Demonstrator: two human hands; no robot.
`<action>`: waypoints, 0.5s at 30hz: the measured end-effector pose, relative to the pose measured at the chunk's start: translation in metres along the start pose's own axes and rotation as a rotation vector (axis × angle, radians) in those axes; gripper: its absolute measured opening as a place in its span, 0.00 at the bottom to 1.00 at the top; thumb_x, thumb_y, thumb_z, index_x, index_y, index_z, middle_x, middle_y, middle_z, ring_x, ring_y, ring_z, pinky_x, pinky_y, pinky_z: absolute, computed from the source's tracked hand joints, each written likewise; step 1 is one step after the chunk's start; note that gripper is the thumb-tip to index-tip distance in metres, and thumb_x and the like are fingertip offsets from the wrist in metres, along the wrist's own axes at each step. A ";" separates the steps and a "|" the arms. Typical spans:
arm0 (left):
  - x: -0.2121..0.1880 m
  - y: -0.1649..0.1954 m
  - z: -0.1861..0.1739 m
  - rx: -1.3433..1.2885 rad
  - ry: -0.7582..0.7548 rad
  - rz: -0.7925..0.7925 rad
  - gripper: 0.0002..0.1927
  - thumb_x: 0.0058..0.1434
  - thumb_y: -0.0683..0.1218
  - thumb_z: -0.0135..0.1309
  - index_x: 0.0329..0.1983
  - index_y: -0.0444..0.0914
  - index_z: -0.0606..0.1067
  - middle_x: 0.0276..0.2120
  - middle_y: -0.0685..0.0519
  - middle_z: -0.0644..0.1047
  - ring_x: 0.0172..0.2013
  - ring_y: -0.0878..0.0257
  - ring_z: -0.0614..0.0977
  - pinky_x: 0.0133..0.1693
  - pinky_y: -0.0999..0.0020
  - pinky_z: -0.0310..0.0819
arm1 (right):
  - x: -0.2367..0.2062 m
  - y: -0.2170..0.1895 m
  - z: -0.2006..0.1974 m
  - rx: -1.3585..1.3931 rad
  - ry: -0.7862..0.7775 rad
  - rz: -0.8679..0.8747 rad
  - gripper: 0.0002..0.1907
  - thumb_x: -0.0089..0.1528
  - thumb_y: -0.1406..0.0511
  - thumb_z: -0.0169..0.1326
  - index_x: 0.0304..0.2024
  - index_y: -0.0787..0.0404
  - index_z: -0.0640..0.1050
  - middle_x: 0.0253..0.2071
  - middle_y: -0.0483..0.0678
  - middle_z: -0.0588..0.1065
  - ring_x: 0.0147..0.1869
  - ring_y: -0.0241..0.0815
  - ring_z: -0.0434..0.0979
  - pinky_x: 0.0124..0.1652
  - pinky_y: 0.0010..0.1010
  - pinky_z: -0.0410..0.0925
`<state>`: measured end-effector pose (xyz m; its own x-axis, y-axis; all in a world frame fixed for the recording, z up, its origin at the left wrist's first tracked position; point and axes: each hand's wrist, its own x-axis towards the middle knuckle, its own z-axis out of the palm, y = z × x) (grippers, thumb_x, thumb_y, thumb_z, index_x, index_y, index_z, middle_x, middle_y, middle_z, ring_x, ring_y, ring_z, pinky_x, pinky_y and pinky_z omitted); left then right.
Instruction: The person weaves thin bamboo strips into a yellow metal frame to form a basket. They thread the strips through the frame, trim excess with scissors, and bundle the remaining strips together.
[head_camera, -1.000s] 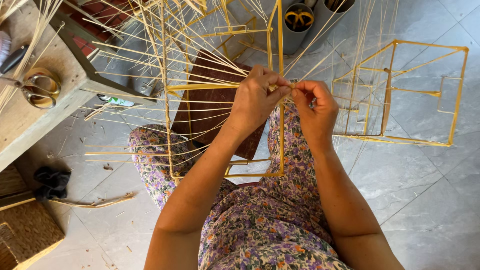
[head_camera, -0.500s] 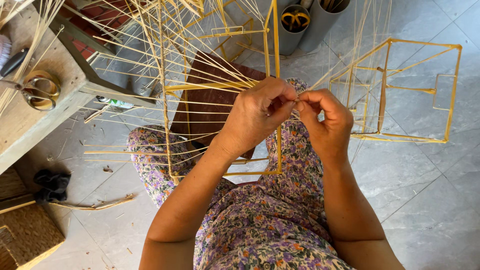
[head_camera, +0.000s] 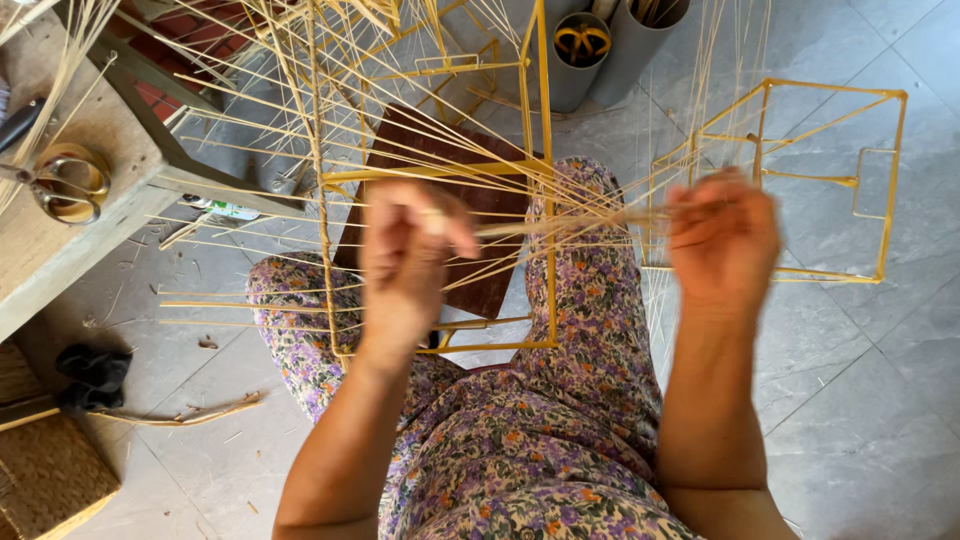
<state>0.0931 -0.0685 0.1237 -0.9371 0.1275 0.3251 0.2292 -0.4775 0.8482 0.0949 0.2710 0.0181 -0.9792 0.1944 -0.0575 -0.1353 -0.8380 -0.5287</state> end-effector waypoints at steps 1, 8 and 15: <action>-0.006 0.006 -0.010 -0.022 0.089 0.017 0.03 0.80 0.41 0.47 0.47 0.40 0.66 0.33 0.52 0.75 0.33 0.64 0.74 0.39 0.71 0.70 | -0.001 -0.019 -0.021 0.172 -0.033 -0.005 0.07 0.71 0.68 0.50 0.38 0.64 0.72 0.36 0.48 0.74 0.42 0.41 0.78 0.49 0.33 0.75; -0.030 0.094 -0.066 -0.042 0.329 0.130 0.01 0.79 0.41 0.46 0.49 0.41 0.67 0.25 0.55 0.70 0.25 0.68 0.74 0.36 0.65 0.73 | -0.050 -0.129 -0.072 -0.166 0.337 -0.250 0.12 0.73 0.70 0.49 0.33 0.61 0.69 0.26 0.41 0.64 0.26 0.27 0.60 0.30 0.17 0.59; -0.034 0.034 0.003 0.059 0.004 -0.140 0.03 0.82 0.43 0.44 0.48 0.41 0.67 0.43 0.46 0.81 0.47 0.56 0.84 0.58 0.57 0.79 | -0.115 0.012 0.037 -0.902 -0.330 0.257 0.18 0.64 0.62 0.55 0.51 0.68 0.79 0.34 0.45 0.76 0.26 0.26 0.61 0.26 0.19 0.58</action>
<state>0.1335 -0.0862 0.1432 -0.9619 0.1857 0.2005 0.1114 -0.4036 0.9081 0.2005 0.2192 0.0496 -0.9741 -0.2050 -0.0952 0.1189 -0.1066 -0.9872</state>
